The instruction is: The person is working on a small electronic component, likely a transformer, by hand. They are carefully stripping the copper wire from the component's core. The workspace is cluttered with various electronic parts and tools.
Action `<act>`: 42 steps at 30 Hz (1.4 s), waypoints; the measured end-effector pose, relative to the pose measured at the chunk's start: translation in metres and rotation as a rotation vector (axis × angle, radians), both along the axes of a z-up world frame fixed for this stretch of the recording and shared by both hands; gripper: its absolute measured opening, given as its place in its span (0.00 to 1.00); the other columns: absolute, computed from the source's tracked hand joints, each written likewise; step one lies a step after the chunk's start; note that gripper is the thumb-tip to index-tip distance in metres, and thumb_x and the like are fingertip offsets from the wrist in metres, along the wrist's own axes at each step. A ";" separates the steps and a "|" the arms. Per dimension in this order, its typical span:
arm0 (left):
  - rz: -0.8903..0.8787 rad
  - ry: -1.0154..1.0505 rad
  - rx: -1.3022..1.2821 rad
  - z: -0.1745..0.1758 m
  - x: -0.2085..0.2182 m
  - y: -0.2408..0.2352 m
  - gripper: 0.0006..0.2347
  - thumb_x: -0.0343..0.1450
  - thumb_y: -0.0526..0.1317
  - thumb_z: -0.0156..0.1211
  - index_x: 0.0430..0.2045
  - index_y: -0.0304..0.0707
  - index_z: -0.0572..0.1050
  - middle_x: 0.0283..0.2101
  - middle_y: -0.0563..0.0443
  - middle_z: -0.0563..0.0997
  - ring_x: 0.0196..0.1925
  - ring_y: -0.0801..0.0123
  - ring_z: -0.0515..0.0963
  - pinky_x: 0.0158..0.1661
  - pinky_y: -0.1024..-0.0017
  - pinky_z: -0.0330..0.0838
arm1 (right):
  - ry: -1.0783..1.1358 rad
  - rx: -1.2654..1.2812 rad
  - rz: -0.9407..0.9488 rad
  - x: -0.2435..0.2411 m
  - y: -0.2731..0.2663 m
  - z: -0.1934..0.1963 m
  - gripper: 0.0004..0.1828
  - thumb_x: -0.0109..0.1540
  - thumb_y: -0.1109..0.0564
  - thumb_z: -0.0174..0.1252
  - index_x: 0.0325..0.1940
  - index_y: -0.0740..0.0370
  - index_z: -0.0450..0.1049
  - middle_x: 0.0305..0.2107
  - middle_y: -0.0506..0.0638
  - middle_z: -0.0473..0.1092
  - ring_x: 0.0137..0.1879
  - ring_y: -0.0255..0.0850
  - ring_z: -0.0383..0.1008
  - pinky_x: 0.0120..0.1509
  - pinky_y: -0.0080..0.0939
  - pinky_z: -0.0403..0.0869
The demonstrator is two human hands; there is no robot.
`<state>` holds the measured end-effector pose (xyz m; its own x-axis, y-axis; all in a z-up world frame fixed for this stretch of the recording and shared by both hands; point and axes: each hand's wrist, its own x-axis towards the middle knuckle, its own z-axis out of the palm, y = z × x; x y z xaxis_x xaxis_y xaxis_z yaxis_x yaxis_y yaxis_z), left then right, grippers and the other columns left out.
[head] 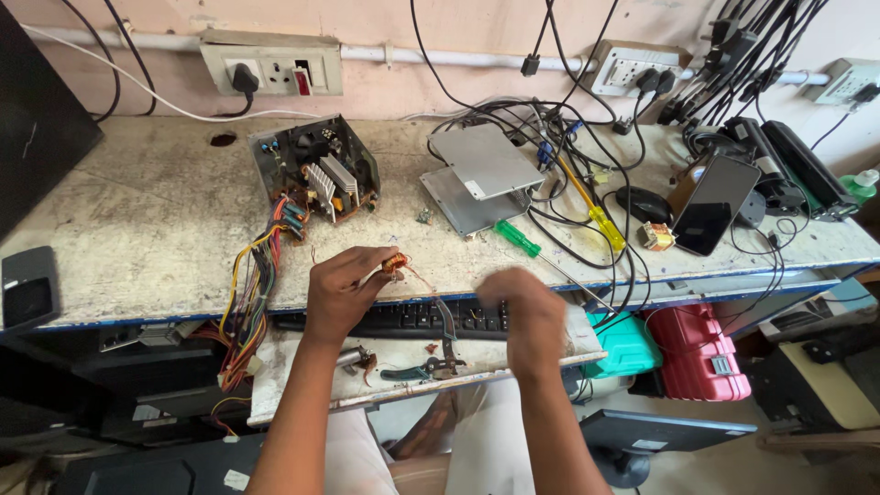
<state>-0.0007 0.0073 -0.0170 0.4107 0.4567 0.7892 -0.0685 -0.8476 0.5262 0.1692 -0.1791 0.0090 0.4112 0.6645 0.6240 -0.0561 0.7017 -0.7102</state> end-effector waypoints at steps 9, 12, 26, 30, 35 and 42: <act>0.011 0.002 0.018 -0.002 0.000 0.000 0.18 0.64 0.28 0.70 0.49 0.41 0.81 0.41 0.47 0.85 0.41 0.63 0.87 0.40 0.72 0.79 | -0.650 -0.607 -0.499 -0.050 0.050 0.026 0.17 0.57 0.58 0.68 0.49 0.65 0.80 0.30 0.55 0.78 0.27 0.39 0.76 0.35 0.37 0.74; -0.003 -0.008 0.017 -0.005 -0.001 0.001 0.18 0.65 0.27 0.68 0.50 0.40 0.80 0.42 0.46 0.85 0.41 0.63 0.87 0.40 0.72 0.79 | -0.621 -0.543 -0.604 -0.066 0.049 0.022 0.14 0.59 0.61 0.66 0.48 0.65 0.82 0.25 0.56 0.74 0.23 0.43 0.72 0.31 0.41 0.71; -0.005 0.006 0.057 0.001 -0.002 -0.001 0.20 0.65 0.25 0.65 0.52 0.38 0.78 0.40 0.44 0.84 0.40 0.61 0.86 0.39 0.70 0.79 | -0.910 -0.313 -0.784 -0.101 0.057 -0.020 0.27 0.62 0.68 0.56 0.65 0.80 0.65 0.36 0.63 0.68 0.38 0.56 0.71 0.40 0.50 0.72; -0.046 0.031 0.030 0.004 -0.004 0.001 0.20 0.65 0.25 0.65 0.52 0.39 0.79 0.41 0.44 0.85 0.40 0.61 0.86 0.41 0.70 0.78 | -0.915 -0.295 -0.782 -0.087 0.051 -0.024 0.26 0.59 0.70 0.56 0.63 0.72 0.71 0.35 0.59 0.70 0.39 0.53 0.72 0.43 0.49 0.73; -0.129 0.084 -0.058 0.005 -0.005 0.001 0.20 0.64 0.27 0.67 0.51 0.40 0.80 0.36 0.47 0.84 0.35 0.65 0.85 0.37 0.72 0.76 | -0.967 -0.251 -0.785 -0.059 0.033 -0.019 0.30 0.51 0.73 0.55 0.58 0.63 0.77 0.38 0.53 0.73 0.42 0.48 0.74 0.47 0.45 0.75; -0.151 0.105 -0.099 0.005 -0.005 0.002 0.19 0.63 0.27 0.68 0.48 0.40 0.81 0.32 0.48 0.83 0.27 0.69 0.79 0.31 0.75 0.70 | -1.177 -0.126 -0.782 -0.049 0.030 -0.016 0.33 0.49 0.70 0.56 0.61 0.66 0.74 0.41 0.51 0.72 0.43 0.46 0.73 0.46 0.46 0.73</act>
<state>-0.0061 0.0096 -0.0121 0.5578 0.4568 0.6929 -0.1316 -0.7756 0.6173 0.1198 -0.1493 -0.0066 -0.0173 0.5874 0.8091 0.9702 0.2054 -0.1283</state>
